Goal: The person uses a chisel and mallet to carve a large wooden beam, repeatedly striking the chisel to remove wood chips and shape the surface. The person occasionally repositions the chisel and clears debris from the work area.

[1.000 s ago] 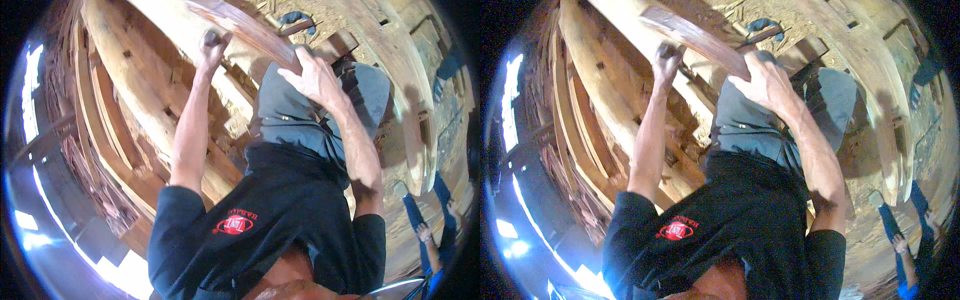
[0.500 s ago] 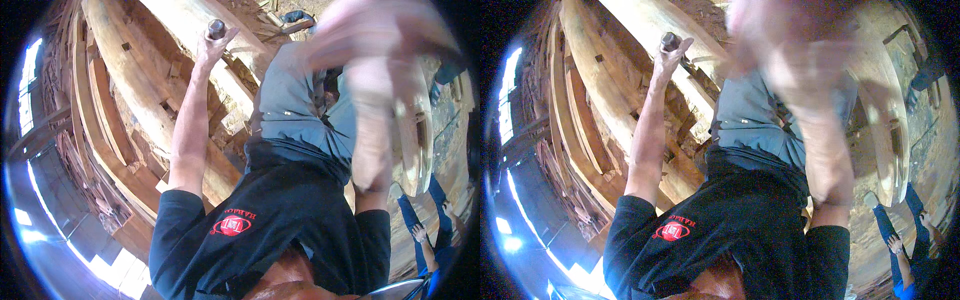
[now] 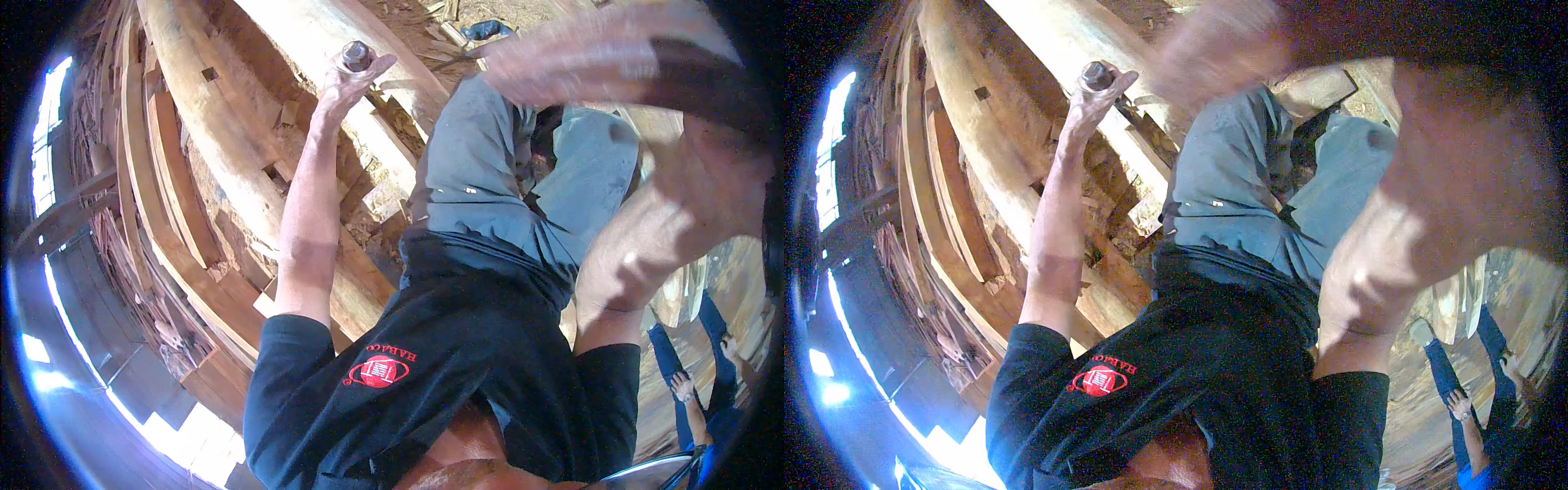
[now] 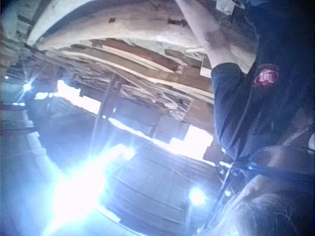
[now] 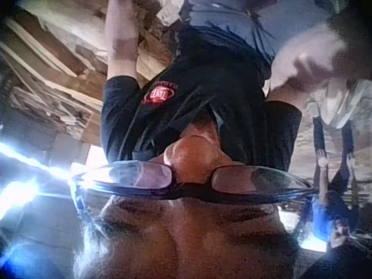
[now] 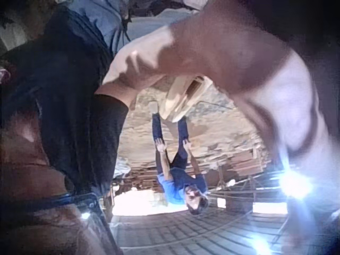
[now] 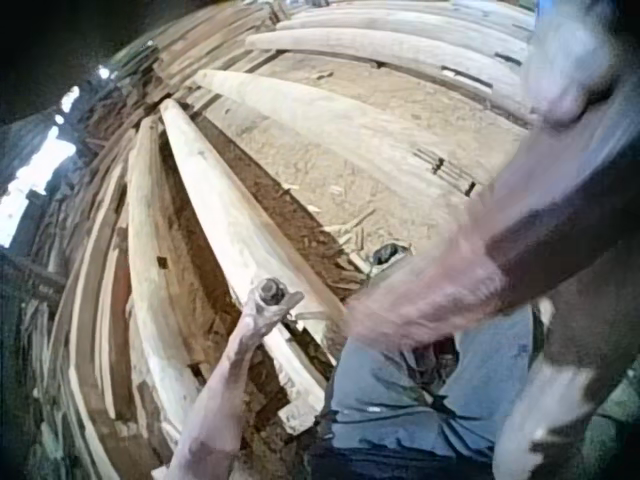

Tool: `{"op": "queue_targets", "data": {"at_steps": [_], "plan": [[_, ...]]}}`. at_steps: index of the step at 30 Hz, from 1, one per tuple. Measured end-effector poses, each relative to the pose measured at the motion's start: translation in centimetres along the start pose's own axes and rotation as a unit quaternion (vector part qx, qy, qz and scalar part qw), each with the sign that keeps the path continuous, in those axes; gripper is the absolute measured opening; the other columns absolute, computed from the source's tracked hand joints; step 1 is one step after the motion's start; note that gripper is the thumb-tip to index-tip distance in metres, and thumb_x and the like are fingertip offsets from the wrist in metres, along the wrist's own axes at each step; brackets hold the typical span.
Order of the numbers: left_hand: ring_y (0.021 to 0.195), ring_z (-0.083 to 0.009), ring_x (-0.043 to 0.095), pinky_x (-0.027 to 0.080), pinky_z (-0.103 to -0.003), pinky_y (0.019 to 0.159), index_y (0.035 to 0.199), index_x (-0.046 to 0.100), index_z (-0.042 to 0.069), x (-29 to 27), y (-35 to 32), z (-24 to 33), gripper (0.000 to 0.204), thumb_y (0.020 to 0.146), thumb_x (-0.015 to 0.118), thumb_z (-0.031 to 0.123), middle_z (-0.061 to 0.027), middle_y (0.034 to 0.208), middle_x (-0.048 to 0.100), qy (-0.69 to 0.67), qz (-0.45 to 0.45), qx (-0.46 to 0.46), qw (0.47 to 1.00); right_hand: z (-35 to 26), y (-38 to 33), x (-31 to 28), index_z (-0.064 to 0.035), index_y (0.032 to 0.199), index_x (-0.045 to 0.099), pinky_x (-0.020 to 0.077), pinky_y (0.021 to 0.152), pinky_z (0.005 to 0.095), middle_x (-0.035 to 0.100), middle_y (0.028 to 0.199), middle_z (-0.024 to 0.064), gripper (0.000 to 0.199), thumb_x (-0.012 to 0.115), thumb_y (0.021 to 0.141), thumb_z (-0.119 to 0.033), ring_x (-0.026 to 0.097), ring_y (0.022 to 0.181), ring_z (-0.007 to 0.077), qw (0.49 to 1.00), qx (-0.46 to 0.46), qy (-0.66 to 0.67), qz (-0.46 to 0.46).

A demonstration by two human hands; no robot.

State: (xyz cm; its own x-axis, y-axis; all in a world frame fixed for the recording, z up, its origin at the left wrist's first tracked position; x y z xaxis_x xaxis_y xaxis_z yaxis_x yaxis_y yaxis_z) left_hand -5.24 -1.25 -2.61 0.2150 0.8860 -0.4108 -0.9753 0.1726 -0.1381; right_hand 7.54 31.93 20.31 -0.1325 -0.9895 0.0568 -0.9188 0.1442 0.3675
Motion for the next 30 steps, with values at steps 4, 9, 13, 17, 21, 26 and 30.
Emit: {"op": "queue_targets", "data": {"at_steps": [4, 9, 13, 17, 21, 26, 30], "plan": [[0.069, -0.0092, 0.056, 0.050, -0.029, 0.065, 0.082, 0.065, 0.008, -0.6, 0.0, 0.3, 0.029, 0.087, 0.086, 0.027, 0.0026, 0.076, 0.064, 0.065, -0.001, -0.014, 0.998, 8.0, -1.7, 4.1, 0.0011, 0.113, 0.060, 0.0582, 0.068, 0.0491, 0.073, 0.086, 0.0198, 0.044, 0.072, 0.093, -0.036, 0.072, 0.075, 0.0394, 0.962, 0.021, -0.245, -0.115], [0.079, -0.0175, 0.069, 0.056, -0.033, 0.071, 0.100, 0.074, 0.002, -0.6, 4.9, -3.1, 0.021, 0.086, 0.076, 0.019, -0.0102, 0.089, 0.075, 0.123, -0.018, 0.060, 0.990, 15.7, -7.7, 5.0, 0.0020, 0.103, 0.053, 0.0552, 0.072, 0.0542, 0.068, 0.086, 0.0300, 0.049, 0.081, 0.087, -0.035, 0.069, 0.085, 0.0507, 0.933, 0.121, -0.289, -0.179], [0.064, -0.0125, 0.060, 0.049, -0.032, 0.060, 0.085, 0.069, 0.005, 0.3, 7.9, -2.0, 0.030, 0.084, 0.082, 0.032, -0.0045, 0.073, 0.068, 0.068, 0.018, -0.058, 0.996, 15.0, -7.6, 3.5, 0.0020, 0.098, 0.056, 0.0546, 0.068, 0.0526, 0.067, 0.080, 0.0326, 0.053, 0.082, 0.085, -0.042, 0.068, 0.081, 0.0511, 0.939, 0.240, -0.220, -0.113], [0.064, -0.0091, 0.055, 0.046, -0.030, 0.056, 0.083, 0.064, 0.008, 4.7, 3.6, -1.1, 0.036, 0.081, 0.091, 0.032, -0.0012, 0.073, 0.064, 0.173, -0.103, 0.046, 0.979, 13.8, -9.3, -0.8, 0.0016, 0.105, 0.063, 0.0536, 0.076, 0.0343, 0.070, 0.089, 0.0134, 0.039, 0.084, 0.086, -0.024, 0.065, 0.082, 0.0168, 0.908, 0.331, -0.240, -0.092], [0.055, -0.0085, 0.054, 0.046, -0.026, 0.054, 0.073, 0.059, 0.010, 1.8, 4.5, 1.1, 0.036, 0.086, 0.087, 0.028, 0.0008, 0.061, 0.060, -0.014, 0.026, 0.018, 0.999, 11.5, -8.6, -4.1, 0.0011, 0.103, 0.061, 0.0537, 0.064, 0.0381, 0.067, 0.071, 0.0113, 0.042, 0.087, 0.085, -0.027, 0.063, 0.068, 0.0155, 0.956, 0.239, -0.167, 0.014], [0.056, -0.0126, 0.059, 0.050, -0.029, 0.053, 0.078, 0.056, 0.009, 2.6, 4.5, 2.2, 0.034, 0.088, 0.085, 0.026, -0.0037, 0.066, 0.063, 0.069, -0.035, -0.027, 0.997, 9.0, -4.5, -4.3, -0.0008, 0.106, 0.067, 0.0463, 0.053, 0.0250, 0.065, 0.068, 0.0037, 0.029, 0.076, 0.094, -0.025, 0.058, 0.056, 0.0088, 0.974, 0.165, 0.099, 0.120], [0.057, -0.0108, 0.059, 0.050, -0.029, 0.054, 0.077, 0.058, 0.009, 5.1, 5.7, 0.9, 0.040, 0.083, 0.090, 0.033, -0.0023, 0.068, 0.064, 0.186, -0.083, -0.045, 0.978, 10.2, -2.7, -1.2, 0.0017, 0.110, 0.061, 0.0529, 0.056, 0.0342, 0.066, 0.077, 0.0132, 0.041, 0.067, 0.098, -0.037, 0.066, 0.063, 0.0239, 0.990, 0.135, 0.047, 0.019]]}}
Point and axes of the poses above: each hand's wrist, its own y-axis towards the middle knuckle, its own x-axis out of the palm, z = x × y, the point moved 5 cm from there along y, towards the middle knuckle
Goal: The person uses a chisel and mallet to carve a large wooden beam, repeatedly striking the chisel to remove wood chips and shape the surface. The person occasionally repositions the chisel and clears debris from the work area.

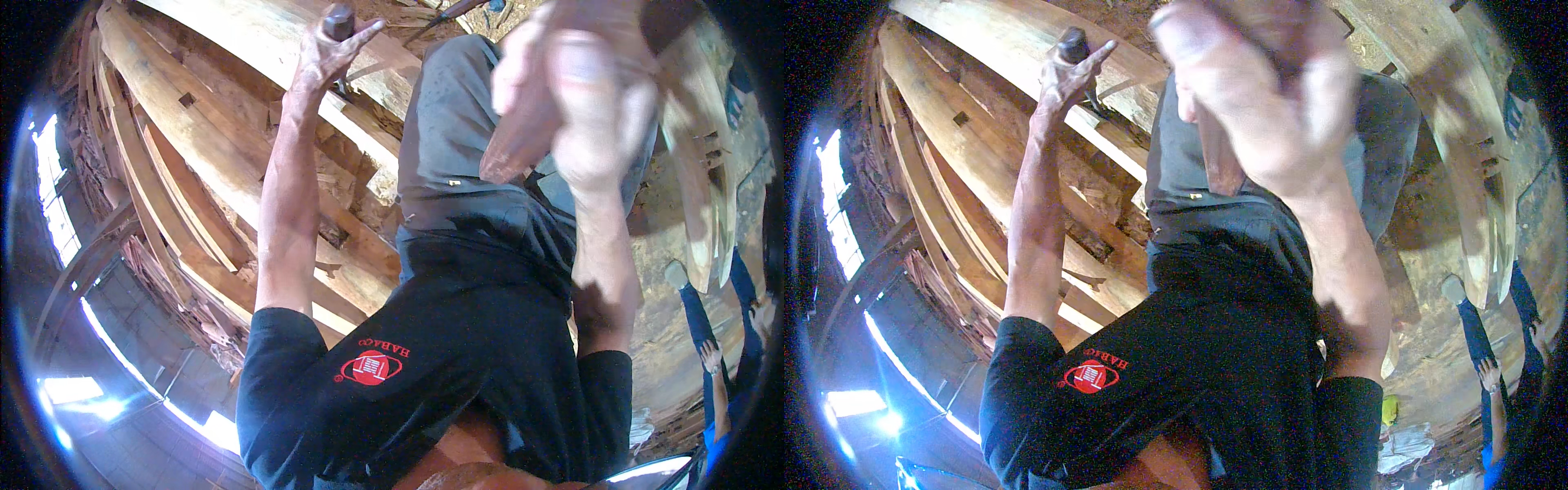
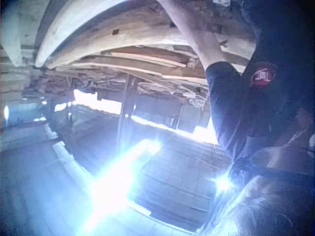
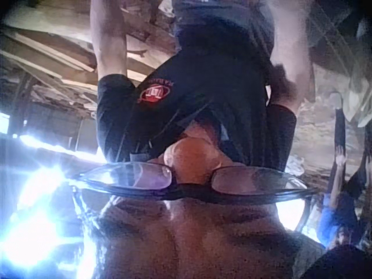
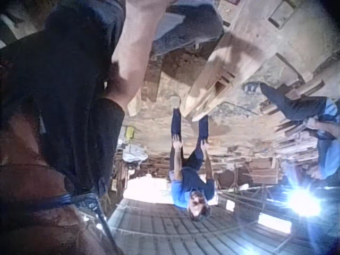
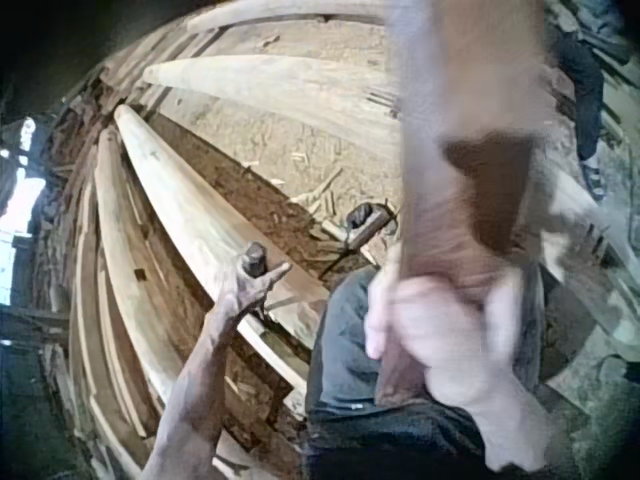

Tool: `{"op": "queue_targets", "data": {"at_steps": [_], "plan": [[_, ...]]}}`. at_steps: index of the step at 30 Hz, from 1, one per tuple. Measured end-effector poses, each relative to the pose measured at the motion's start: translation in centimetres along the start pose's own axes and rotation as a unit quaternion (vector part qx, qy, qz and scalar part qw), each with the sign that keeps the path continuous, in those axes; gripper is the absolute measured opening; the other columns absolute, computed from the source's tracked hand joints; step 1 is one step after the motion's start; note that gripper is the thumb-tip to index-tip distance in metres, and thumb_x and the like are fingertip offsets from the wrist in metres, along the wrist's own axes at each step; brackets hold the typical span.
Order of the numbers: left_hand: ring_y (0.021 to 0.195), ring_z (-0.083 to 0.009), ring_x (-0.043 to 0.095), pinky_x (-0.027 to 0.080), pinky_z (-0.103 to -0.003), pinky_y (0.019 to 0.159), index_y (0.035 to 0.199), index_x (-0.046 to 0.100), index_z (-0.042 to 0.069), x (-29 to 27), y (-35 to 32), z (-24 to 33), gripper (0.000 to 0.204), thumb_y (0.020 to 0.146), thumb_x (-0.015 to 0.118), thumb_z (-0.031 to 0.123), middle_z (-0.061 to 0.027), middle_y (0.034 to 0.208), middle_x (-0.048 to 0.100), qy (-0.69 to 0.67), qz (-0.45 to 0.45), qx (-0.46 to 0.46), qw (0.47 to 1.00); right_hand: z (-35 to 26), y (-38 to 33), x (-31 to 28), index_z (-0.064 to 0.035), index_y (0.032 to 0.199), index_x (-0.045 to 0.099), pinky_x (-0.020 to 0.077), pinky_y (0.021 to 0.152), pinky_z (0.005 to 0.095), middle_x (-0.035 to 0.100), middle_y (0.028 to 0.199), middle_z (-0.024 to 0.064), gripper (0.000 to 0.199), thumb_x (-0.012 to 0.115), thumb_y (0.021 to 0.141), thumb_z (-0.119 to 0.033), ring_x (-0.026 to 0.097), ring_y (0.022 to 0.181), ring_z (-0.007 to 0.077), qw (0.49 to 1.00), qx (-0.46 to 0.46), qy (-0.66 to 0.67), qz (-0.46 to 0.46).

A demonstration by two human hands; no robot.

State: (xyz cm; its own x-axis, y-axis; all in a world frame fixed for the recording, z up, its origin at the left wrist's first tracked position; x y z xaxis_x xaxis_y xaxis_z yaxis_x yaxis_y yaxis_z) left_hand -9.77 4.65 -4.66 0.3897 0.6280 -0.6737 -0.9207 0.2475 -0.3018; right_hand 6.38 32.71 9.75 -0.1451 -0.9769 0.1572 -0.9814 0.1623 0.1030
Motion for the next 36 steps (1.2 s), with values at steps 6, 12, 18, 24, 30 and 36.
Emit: {"op": "queue_targets", "data": {"at_steps": [6, 12, 18, 24, 30, 36], "plan": [[0.070, -0.0108, 0.064, 0.053, -0.031, 0.064, 0.086, 0.066, 0.005, 0.0, -0.8, -3.4, 0.042, 0.080, 0.090, 0.039, -0.0042, 0.077, 0.070, -0.023, 0.034, 0.042, 0.998, 7.2, -0.3, 1.2, 0.0017, 0.116, 0.061, 0.0547, 0.075, 0.0414, 0.067, 0.084, 0.0227, 0.052, 0.079, 0.089, -0.039, 0.070, 0.081, 0.0293, 0.888, 0.091, -0.422, -0.159], [0.071, -0.0156, 0.064, 0.056, -0.037, 0.069, 0.087, 0.068, 0.003, -0.5, -3.0, -4.2, 0.056, 0.074, 0.092, 0.052, -0.0043, 0.078, 0.070, -0.047, 0.086, 0.033, 0.995, -3.0, 0.9, 0.0, -0.0005, 0.112, 0.060, 0.0559, 0.072, 0.0405, 0.069, 0.082, 0.0185, 0.044, 0.078, 0.090, -0.034, 0.069, 0.076, 0.0300, 0.980, -0.031, -0.198, -0.014], [0.076, -0.0172, 0.067, 0.057, -0.037, 0.073, 0.092, 0.068, 0.000, -1.6, -4.4, -2.8, 0.056, 0.075, 0.092, 0.048, -0.0068, 0.083, 0.073, -0.055, 0.092, 0.025, 0.994, 2.7, -1.4, 4.1, -0.0025, 0.093, 0.061, 0.0573, 0.067, 0.0404, 0.069, 0.078, 0.0189, 0.035, 0.079, 0.090, -0.032, 0.069, 0.070, 0.0359, 0.913, -0.006, -0.395, -0.105], [0.066, -0.0087, 0.049, 0.044, -0.029, 0.062, 0.085, 0.063, 0.007, -2.5, -6.6, -4.5, 0.033, 0.085, 0.088, 0.027, 0.0035, 0.071, 0.055, -0.188, 0.026, 0.051, 0.980, 2.0, -2.7, 2.0, 0.0014, 0.101, 0.062, 0.0560, 0.071, 0.0385, 0.070, 0.083, 0.0179, 0.039, 0.075, 0.093, -0.035, 0.070, 0.076, 0.0276, 0.915, 0.016, -0.393, -0.086], [0.066, -0.0073, 0.047, 0.041, -0.028, 0.061, 0.086, 0.062, 0.008, -0.6, -6.2, -2.0, 0.032, 0.086, 0.087, 0.028, 0.0037, 0.070, 0.055, -0.238, 0.019, 0.056, 0.970, -10.2, -4.1, 0.4, 0.0026, 0.101, 0.060, 0.0554, 0.073, 0.0383, 0.070, 0.087, 0.0205, 0.040, 0.073, 0.094, -0.035, 0.069, 0.079, 0.0285, 0.974, -0.085, -0.207, 0.024], [0.074, -0.0100, 0.058, 0.050, -0.031, 0.067, 0.096, 0.065, 0.005, -2.0, -6.2, -3.6, 0.029, 0.082, 0.087, 0.019, -0.0003, 0.082, 0.064, -0.189, 0.025, 0.022, 0.981, 1.8, -3.8, 4.6, 0.0027, 0.095, 0.057, 0.0551, 0.073, 0.0413, 0.068, 0.087, 0.0246, 0.042, 0.074, 0.093, -0.036, 0.066, 0.078, 0.0355, 0.885, -0.001, -0.437, -0.163]]}}
Point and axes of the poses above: each hand's wrist, its own y-axis towards the middle knuckle, its own x-axis out of the palm, z = x × y, the point moved 5 cm from there along y, towards the middle knuckle
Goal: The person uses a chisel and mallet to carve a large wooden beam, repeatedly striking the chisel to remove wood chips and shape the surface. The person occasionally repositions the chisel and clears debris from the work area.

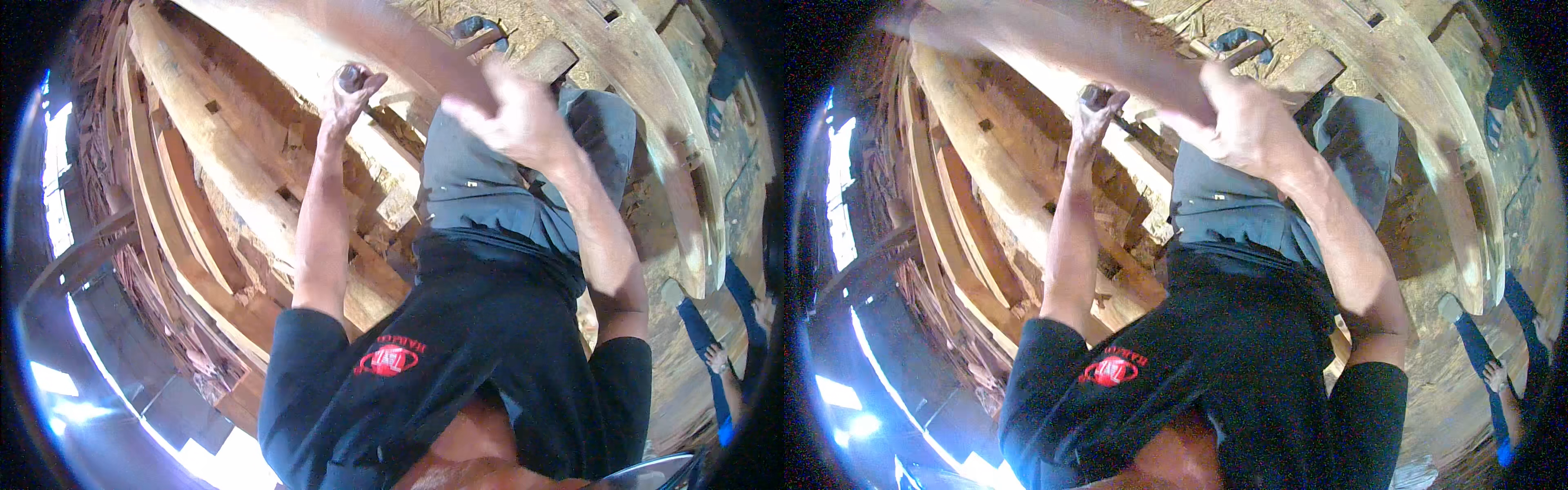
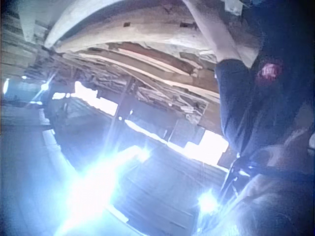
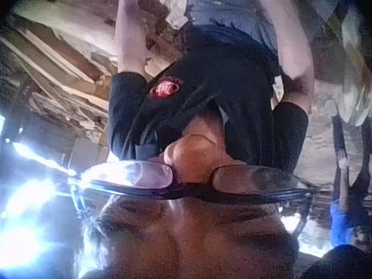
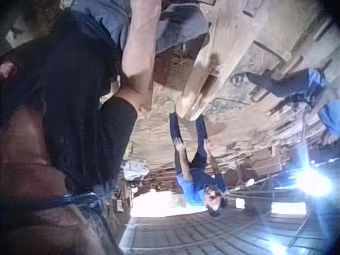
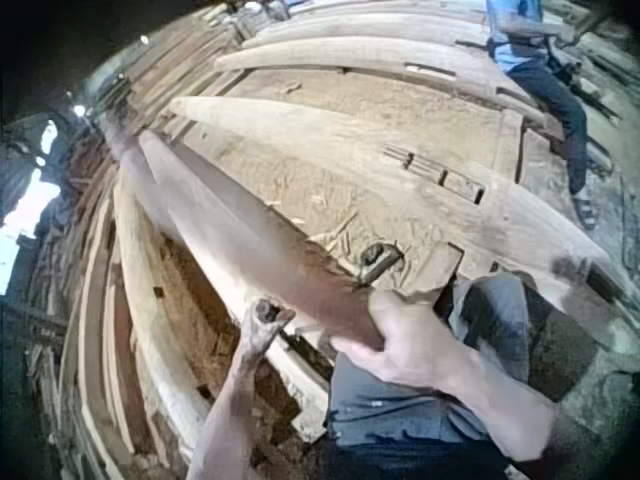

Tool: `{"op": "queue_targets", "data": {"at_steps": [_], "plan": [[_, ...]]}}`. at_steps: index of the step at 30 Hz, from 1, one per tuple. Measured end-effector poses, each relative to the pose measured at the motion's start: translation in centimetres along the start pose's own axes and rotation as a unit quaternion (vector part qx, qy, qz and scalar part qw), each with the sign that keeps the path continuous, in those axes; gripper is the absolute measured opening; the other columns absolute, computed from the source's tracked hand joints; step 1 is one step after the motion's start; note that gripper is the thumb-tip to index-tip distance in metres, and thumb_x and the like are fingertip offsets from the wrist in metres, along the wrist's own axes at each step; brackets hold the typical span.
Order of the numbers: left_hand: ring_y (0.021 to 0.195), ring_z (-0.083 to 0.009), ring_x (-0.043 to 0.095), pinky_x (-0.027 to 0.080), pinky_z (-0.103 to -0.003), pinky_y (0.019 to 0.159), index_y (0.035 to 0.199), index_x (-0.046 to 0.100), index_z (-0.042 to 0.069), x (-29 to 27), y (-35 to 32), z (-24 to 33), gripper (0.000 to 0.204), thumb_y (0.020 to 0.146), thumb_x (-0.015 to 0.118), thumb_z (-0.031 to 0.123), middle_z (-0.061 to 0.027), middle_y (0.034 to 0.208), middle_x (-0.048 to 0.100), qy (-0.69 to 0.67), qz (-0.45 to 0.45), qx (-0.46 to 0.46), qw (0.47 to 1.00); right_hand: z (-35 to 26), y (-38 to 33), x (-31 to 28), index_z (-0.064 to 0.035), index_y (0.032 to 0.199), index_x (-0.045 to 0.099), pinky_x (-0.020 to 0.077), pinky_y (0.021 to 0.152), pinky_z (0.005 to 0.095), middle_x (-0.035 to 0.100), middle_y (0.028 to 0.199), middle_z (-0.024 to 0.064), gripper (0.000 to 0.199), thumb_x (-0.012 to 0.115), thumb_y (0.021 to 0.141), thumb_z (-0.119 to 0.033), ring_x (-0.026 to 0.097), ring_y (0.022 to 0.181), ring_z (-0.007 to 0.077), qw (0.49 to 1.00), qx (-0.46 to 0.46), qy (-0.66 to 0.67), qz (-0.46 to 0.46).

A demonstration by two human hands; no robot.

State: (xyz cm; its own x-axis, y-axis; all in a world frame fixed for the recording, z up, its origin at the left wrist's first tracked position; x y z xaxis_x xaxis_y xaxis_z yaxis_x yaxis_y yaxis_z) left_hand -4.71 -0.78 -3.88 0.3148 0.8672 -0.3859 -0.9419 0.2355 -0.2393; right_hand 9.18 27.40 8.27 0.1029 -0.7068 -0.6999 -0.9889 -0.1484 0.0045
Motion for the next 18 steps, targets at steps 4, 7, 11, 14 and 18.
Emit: {"op": "queue_targets", "data": {"at_steps": [4, 7, 11, 14, 18], "plan": [[0.072, -0.0141, 0.063, 0.051, -0.033, 0.062, 0.092, 0.067, 0.005, 0.8, 6.6, -2.6, 0.031, 0.085, 0.085, 0.028, -0.0046, 0.078, 0.069, 0.086, 0.021, 0.013, 0.996, 3.7, 0.4, 2.3, 0.0034, 0.093, 0.055, 0.0540, 0.072, 0.0437, 0.064, 0.085, 0.0285, 0.044, 0.077, 0.091, -0.035, 0.065, 0.077, 0.0376, 0.998, 0.052, 0.037, 0.011], [0.070, -0.0148, 0.063, 0.049, -0.032, 0.061, 0.092, 0.066, 0.006, 1.8, 9.2, 0.8, 0.040, 0.083, 0.087, 0.039, -0.0045, 0.077, 0.068, 0.074, 0.022, -0.042, 0.996, 4.3, 0.3, -0.3, 0.0014, 0.098, 0.061, 0.0553, 0.073, 0.0441, 0.070, 0.089, 0.0280, 0.044, 0.081, 0.088, -0.037, 0.072, 0.082, 0.0378, 0.977, 0.141, 0.152, 0.046], [0.058, -0.0125, 0.059, 0.050, -0.031, 0.055, 0.083, 0.061, 0.010, 2.5, 7.1, 4.0, 0.037, 0.084, 0.088, 0.035, -0.0021, 0.067, 0.062, 0.025, 0.004, 0.017, 1.000, 7.3, -2.2, -3.9, 0.0007, 0.105, 0.066, 0.0548, 0.069, 0.0351, 0.072, 0.085, 0.0120, 0.037, 0.083, 0.088, -0.027, 0.066, 0.074, 0.0149, 0.945, 0.163, 0.238, 0.152], [0.058, -0.0110, 0.060, 0.049, -0.029, 0.054, 0.079, 0.059, 0.010, 0.5, 6.0, 4.7, 0.037, 0.085, 0.087, 0.033, -0.0010, 0.065, 0.062, -0.007, 0.015, 0.039, 0.999, 8.0, -3.0, -7.7, 0.0015, 0.111, 0.065, 0.0517, 0.063, 0.0312, 0.069, 0.087, 0.0083, 0.032, 0.074, 0.094, -0.023, 0.063, 0.071, 0.0137, 0.915, 0.185, 0.313, 0.175], [0.058, -0.0094, 0.060, 0.050, -0.029, 0.056, 0.076, 0.062, 0.008, 0.7, 5.5, 3.6, 0.042, 0.082, 0.090, 0.040, -0.0008, 0.062, 0.064, 0.097, 0.023, 0.049, 0.994, 6.9, -0.4, -12.4, 0.0057, 0.130, 0.053, 0.0520, 0.071, 0.0389, 0.063, 0.101, 0.0158, 0.049, 0.053, 0.103, -0.035, 0.063, 0.082, 0.0255, 0.824, 0.012, 0.542, 0.164]]}}
Point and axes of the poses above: each hand's wrist, its own y-axis towards the middle knuckle, its own x-axis out of the palm, z = x × y, the point moved 5 cm from there along y, towards the middle knuckle
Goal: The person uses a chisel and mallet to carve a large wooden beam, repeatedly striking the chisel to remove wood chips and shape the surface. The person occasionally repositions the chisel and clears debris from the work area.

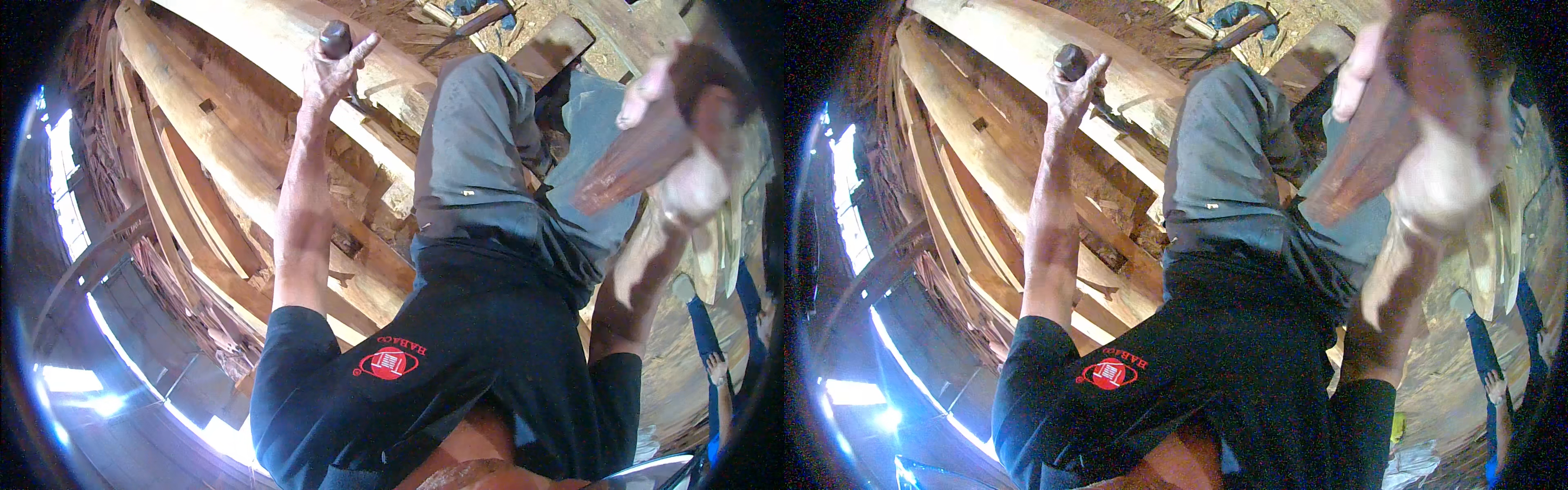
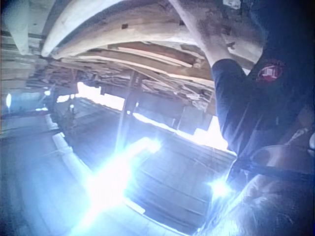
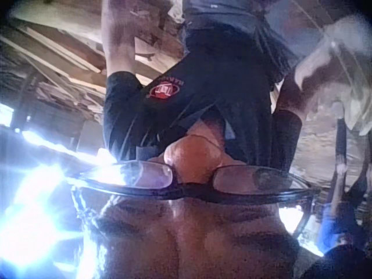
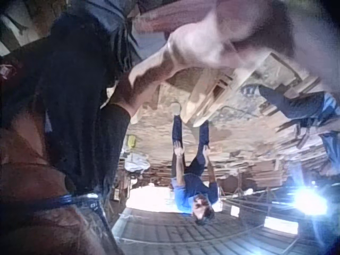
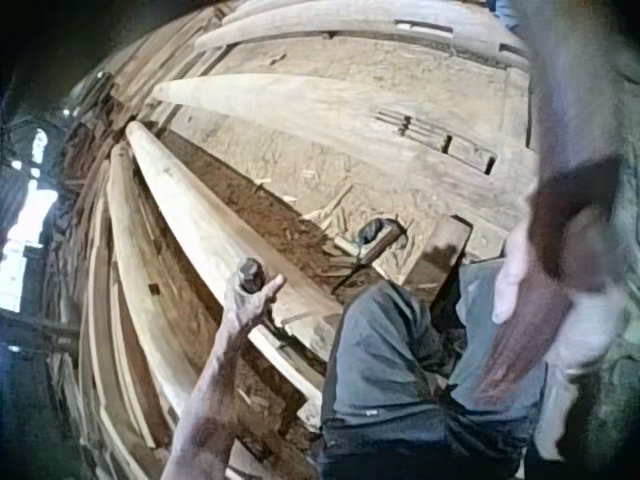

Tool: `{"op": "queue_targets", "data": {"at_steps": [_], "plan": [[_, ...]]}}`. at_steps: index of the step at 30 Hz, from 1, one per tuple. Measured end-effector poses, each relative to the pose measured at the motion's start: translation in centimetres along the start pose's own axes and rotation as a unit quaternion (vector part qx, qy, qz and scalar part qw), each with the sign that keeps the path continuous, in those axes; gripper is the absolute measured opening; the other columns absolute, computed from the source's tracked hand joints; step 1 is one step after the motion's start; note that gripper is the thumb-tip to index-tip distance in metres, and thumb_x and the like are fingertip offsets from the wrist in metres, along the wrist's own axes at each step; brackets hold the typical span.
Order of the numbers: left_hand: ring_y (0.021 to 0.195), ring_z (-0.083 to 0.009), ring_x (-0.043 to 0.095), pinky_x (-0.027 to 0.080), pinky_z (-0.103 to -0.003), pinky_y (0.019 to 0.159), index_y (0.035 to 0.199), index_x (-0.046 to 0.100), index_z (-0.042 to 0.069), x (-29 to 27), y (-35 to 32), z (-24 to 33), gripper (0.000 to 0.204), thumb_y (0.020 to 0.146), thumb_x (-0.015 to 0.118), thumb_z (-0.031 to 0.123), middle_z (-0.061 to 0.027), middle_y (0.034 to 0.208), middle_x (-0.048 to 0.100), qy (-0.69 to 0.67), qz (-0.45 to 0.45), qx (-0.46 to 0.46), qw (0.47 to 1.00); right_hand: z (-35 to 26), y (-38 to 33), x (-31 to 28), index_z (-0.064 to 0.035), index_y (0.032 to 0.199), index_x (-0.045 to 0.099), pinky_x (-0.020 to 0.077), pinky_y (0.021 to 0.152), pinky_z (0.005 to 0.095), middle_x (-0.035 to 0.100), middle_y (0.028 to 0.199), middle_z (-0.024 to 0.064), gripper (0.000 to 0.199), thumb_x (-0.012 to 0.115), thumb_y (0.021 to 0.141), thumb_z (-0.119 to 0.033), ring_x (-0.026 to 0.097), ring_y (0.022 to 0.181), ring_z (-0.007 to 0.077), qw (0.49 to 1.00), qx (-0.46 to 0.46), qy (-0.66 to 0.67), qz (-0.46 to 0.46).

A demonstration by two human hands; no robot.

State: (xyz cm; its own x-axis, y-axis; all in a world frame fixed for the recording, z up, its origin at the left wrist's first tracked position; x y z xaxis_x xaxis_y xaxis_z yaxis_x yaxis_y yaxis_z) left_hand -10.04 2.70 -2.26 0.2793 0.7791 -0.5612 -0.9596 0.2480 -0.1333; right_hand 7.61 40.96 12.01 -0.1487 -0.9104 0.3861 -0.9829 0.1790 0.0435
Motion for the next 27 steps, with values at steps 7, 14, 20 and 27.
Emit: {"op": "queue_targets", "data": {"at_steps": [7, 14, 20, 27], "plan": [[0.060, -0.0116, 0.062, 0.052, -0.030, 0.056, 0.085, 0.064, 0.009, 0.1, -0.6, -1.1, 0.034, 0.085, 0.087, 0.034, -0.0014, 0.068, 0.066, 0.088, 0.009, -0.042, 0.995, 2.6, 0.9, 7.1, 0.0001, 0.116, 0.058, 0.0527, 0.066, 0.0428, 0.065, 0.085, 0.0144, 0.051, 0.067, 0.095, -0.046, 0.065, 0.070, 0.0301, 0.984, -0.126, -0.127, -0.017], [0.078, -0.0190, 0.066, 0.055, -0.035, 0.068, 0.103, 0.066, 0.003, -0.7, -0.6, -7.9, 0.047, 0.083, 0.088, 0.039, -0.0097, 0.088, 0.071, -0.013, 0.022, -0.029, 0.999, 10.9, 0.9, 8.6, -0.0004, 0.106, 0.063, 0.0546, 0.074, 0.0470, 0.069, 0.087, 0.0283, 0.046, 0.080, 0.088, -0.039, 0.069, 0.083, 0.0439, 0.842, 0.048, -0.508, -0.174], [0.065, -0.0116, 0.063, 0.052, -0.028, 0.058, 0.090, 0.063, 0.008, -5.0, -3.9, -3.4, 0.035, 0.083, 0.088, 0.031, -0.0028, 0.072, 0.066, -0.113, 0.077, -0.028, 0.990, -1.9, 2.0, 12.1, 0.0035, 0.106, 0.066, 0.0540, 0.072, 0.0388, 0.070, 0.085, 0.0139, 0.042, 0.079, 0.090, -0.033, 0.068, 0.081, 0.0214, 0.981, -0.077, -0.168, -0.061], [0.073, -0.0105, 0.065, 0.056, -0.029, 0.067, 0.094, 0.069, 0.006, -3.4, -3.7, -4.3, 0.041, 0.078, 0.093, 0.034, -0.0005, 0.078, 0.070, -0.109, 0.101, -0.044, 0.988, 8.1, 3.0, 14.3, 0.0048, 0.118, 0.063, 0.0556, 0.081, 0.0467, 0.071, 0.099, 0.0244, 0.055, 0.077, 0.090, -0.041, 0.072, 0.095, 0.0339, 0.829, -0.018, -0.523, -0.199]]}}
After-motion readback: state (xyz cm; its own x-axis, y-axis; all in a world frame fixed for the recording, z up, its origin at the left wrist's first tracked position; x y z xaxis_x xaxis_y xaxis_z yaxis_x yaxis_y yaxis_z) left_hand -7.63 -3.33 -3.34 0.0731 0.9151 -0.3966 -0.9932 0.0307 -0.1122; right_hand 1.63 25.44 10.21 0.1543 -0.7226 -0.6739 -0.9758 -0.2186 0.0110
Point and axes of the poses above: each hand's wrist, its own y-axis towards the middle knuckle, its own x-axis out of the palm, z = x × y, the point moved 5 cm from there along y, towards the middle knuckle
